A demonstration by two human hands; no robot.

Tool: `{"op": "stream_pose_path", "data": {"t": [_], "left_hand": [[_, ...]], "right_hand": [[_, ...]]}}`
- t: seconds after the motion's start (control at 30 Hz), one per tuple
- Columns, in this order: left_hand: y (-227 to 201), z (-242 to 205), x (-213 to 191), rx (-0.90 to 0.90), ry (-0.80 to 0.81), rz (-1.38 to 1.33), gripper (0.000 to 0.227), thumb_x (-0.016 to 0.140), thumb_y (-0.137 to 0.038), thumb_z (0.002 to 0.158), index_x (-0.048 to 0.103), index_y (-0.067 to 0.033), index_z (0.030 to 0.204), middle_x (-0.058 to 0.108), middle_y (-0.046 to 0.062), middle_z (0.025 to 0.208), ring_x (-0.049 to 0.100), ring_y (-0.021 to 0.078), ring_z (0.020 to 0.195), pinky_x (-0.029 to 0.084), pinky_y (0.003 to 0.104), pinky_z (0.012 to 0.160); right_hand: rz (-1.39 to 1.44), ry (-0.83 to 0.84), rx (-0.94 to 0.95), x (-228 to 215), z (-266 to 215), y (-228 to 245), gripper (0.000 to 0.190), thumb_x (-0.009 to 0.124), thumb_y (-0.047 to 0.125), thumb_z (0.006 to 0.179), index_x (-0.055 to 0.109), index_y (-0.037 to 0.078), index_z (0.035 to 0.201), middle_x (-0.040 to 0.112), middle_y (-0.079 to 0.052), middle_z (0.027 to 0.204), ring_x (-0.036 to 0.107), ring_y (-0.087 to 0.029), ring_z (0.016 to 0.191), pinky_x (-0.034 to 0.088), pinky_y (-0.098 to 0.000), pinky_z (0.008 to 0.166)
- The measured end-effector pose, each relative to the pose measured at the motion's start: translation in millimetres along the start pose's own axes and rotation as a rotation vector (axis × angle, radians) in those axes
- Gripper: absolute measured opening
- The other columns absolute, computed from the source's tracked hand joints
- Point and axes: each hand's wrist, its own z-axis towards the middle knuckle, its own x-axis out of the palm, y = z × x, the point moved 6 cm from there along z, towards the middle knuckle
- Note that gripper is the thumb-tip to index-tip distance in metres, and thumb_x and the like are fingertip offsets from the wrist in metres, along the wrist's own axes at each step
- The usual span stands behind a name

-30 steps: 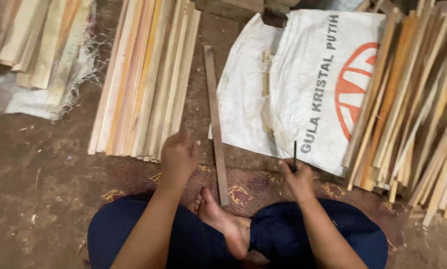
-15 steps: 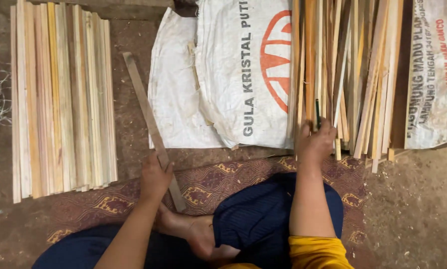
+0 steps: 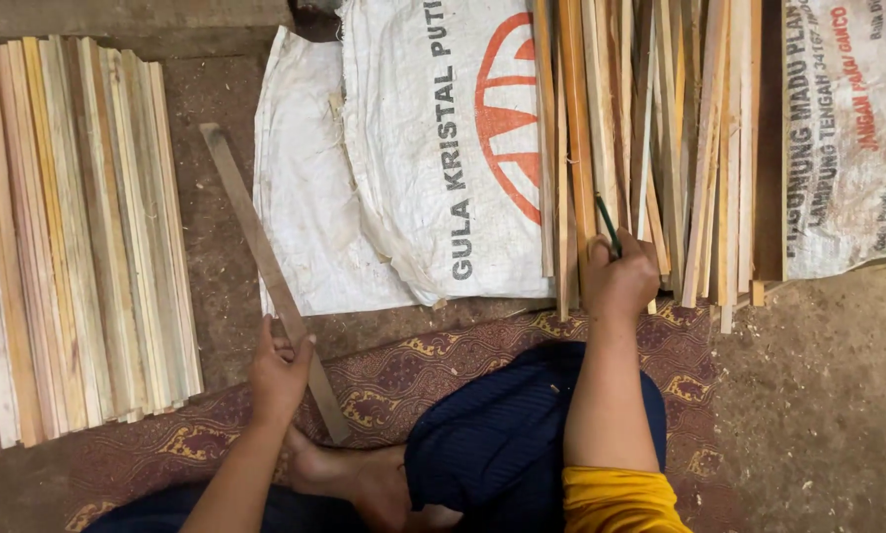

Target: Marking and sorting thin wooden strips using a pen and a guide strip.

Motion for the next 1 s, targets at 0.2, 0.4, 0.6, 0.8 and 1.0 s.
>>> {"op": "stream_pose_path", "data": {"t": [0.2,0.4,0.6,0.8,1.0], "left_hand": [[20.6,6.2,-0.7,-0.097,-0.03,-0.214,0.04,0.065,-0.033,0.105,0.068,-0.0044,0.134,0.071,0.021,0.092,0.068,0.0317,0.079,0.054,0.044,0.069],[34.7,17.3,-6.6,-0.166,-0.09,-0.271,0.035,0.062,-0.038,0.106,0.071,-0.0064,0.119,0.071,0.012,0.089,0.066,0.0247,0.079,0.05,0.041,0.07],[43.4,14.6,-5.7,-0.11,-0.213,-0.322,0.028,0.066,-0.032,0.103,0.072,-0.0049,0.105,0.072,0.013,0.082,0.063,0.023,0.073,0.049,0.039,0.066],[17.6,3.0,-19.2,-0.071,-0.229,-0.39,0.025,0.062,-0.029,0.104,0.071,-0.005,0.107,0.07,0.01,0.077,0.063,0.0184,0.069,0.051,0.032,0.062],[16.5,7.8,-15.7,-0.018,-0.23,-0.367,0.028,0.064,-0.028,0.102,0.071,-0.0014,0.107,0.071,0.019,0.079,0.07,0.0266,0.074,0.053,0.039,0.061]], "right_hand": [[0.293,0.094,0.141,-25.6,3.7,19.8,0.017,0.084,0.027,0.082,0.082,0.018,0.096,0.069,-0.011,0.078,0.072,-0.035,0.081,0.058,-0.0451,0.066],[1.203,0.583,0.624,-85.7,-63.2,153.7,0.008,0.066,0.011,0.098,0.072,0.005,0.097,0.055,0.001,0.063,0.046,-0.005,0.045,0.036,-0.0214,0.041],[1.337,1.099,0.627,-79.6,-213.3,214.8,0.009,0.068,0.004,0.095,0.072,-0.004,0.098,0.05,-0.002,0.059,0.049,-0.007,0.04,0.037,-0.0192,0.038],[0.784,1.481,0.2,-15.7,-317.6,191.8,0.016,0.072,0.024,0.091,0.076,0.01,0.096,0.066,-0.001,0.052,0.066,-0.014,0.05,0.051,-0.0274,0.055],[0.491,1.338,-0.242,-20.5,-302.0,205.2,0.032,0.075,0.035,0.086,0.076,0.004,0.086,0.07,-0.02,0.066,0.074,-0.042,0.075,0.057,-0.0449,0.064]]}}
